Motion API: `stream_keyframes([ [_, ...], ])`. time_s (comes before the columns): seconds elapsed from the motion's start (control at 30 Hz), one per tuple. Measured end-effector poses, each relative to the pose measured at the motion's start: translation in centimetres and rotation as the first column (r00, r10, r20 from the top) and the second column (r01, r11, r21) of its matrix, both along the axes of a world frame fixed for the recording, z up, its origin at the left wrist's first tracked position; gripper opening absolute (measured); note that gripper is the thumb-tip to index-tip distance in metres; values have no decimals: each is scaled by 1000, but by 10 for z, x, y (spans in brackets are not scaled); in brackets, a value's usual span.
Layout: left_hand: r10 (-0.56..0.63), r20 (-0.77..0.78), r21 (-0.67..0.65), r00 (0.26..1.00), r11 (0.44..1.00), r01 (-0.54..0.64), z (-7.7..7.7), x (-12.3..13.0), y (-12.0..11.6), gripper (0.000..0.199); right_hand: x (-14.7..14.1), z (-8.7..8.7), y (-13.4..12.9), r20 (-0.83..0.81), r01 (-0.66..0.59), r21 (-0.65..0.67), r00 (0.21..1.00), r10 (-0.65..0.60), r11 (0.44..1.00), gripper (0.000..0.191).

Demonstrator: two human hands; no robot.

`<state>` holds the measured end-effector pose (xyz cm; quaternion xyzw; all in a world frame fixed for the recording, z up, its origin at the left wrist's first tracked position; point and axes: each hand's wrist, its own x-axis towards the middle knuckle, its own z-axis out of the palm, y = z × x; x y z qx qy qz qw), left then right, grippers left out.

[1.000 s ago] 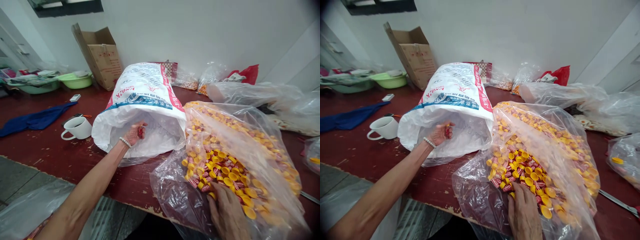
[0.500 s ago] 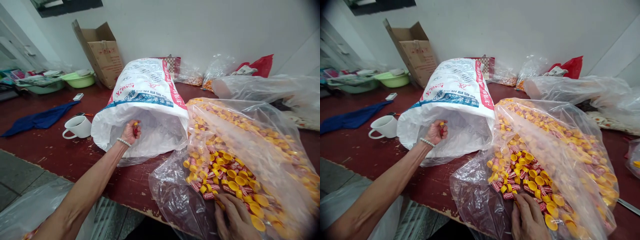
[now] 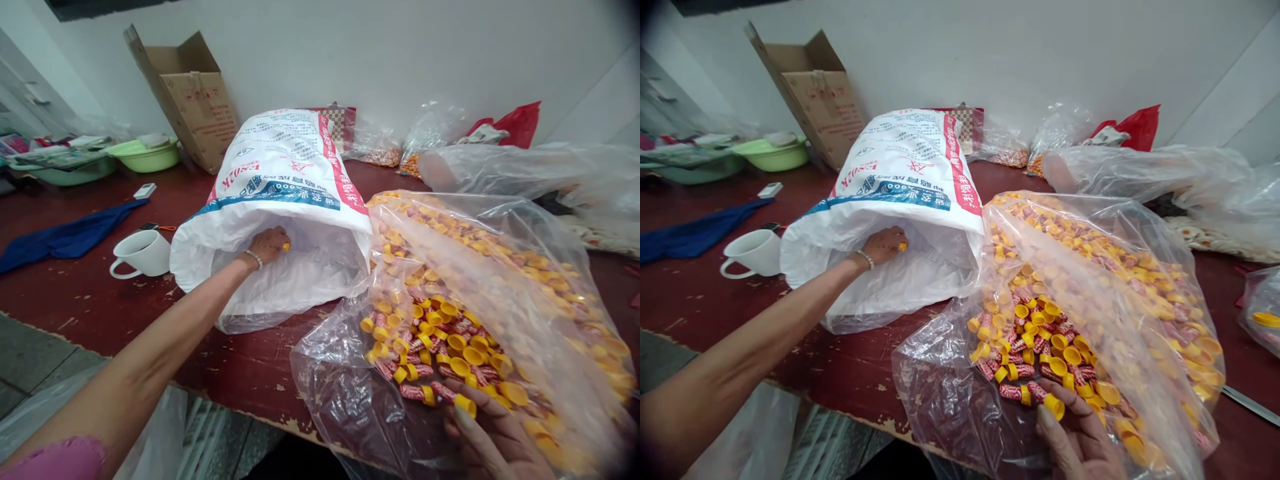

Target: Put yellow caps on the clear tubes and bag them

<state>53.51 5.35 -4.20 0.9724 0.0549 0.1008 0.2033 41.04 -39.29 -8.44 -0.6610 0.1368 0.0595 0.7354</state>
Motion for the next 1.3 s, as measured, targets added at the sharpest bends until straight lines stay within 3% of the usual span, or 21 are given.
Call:
stream_keyframes([
  [0.13, -42, 20, 10, 999, 999, 42, 6, -35, -28, 27, -3, 20, 24, 10, 75, 30, 997, -75, 997, 53],
  [0.2, -98, 23, -165, 995, 981, 100, 7, -63, -54, 29, -5, 35, 45, 59, 106, 27, 992, -108, 994, 52],
  [0.23, -134, 17, -294, 991, 946, 133, 7, -78, -68, 31, -5, 42, 57, 105, 116, 34, 987, -119, 993, 50],
  [0.3, -209, -3, -555, 978, 814, 173, 8, -107, -98, 33, -4, 55, 81, 211, 78, 66, 973, -90, 995, 43],
  [0.37, -252, -15, -733, 968, 660, 161, 11, -131, -123, 33, -1, 63, 101, 308, -12, 98, 951, -19, 995, 35],
  [0.47, -227, -2, -927, 974, 365, 83, 16, -151, -147, 39, -1, 65, 117, 370, -107, 111, 927, 59, 988, 31],
  [0.53, -173, -8, -993, 985, 121, 14, 18, -156, -154, 43, -4, 62, 118, 367, -141, 103, 925, 94, 985, 30],
  [0.6, -122, -25, -996, 992, -81, -36, 18, -156, -157, 38, -10, 59, 117, 374, -186, 89, 917, 140, 979, 27],
  [0.67, -84, -43, -977, 996, -205, -60, 18, -157, -159, 30, -16, 55, 117, 388, -223, 75, 905, 178, 972, 24],
  [0.73, -84, -61, -957, 995, -277, -82, 17, -158, -163, 27, -21, 53, 119, 397, -223, 71, 900, 178, 972, 24],
  [0.83, -118, -97, -931, 988, -341, -132, 15, -165, -172, 27, -21, 49, 123, 415, -188, 22, 895, 163, 982, 24],
  [0.9, -150, -111, -937, 982, -313, -154, 15, -169, -177, 25, -17, 48, 124, 445, -165, -55, 879, 172, 985, 25],
  [1.03, -246, -119, -991, 962, -35, -131, 15, -176, -181, 24, -6, 48, 116, 470, -202, -262, 827, 308, 944, 23],
  [1.07, -268, -128, -991, 955, -1, -133, 15, -177, -182, 25, -3, 48, 113, 465, -227, -331, 805, 368, 916, 22],
  [1.1, -284, -132, -990, 950, -1, -138, 15, -177, -182, 27, -2, 48, 109, 466, -246, -403, 774, 429, 882, 22],
  [1.17, -302, -132, -986, 944, -62, -158, 15, -178, -182, 27, -2, 47, 104, 487, -256, -537, 684, 543, 804, 29],
  [1.23, -297, -123, -979, 947, -120, -165, 15, -177, -183, 24, -5, 45, 102, 523, -232, -631, 577, 628, 740, 52],
  [1.3, -296, -121, -975, 947, -145, -170, 15, -177, -185, 22, -10, 42, 103, 526, -202, -691, 517, 675, 694, 78],
])
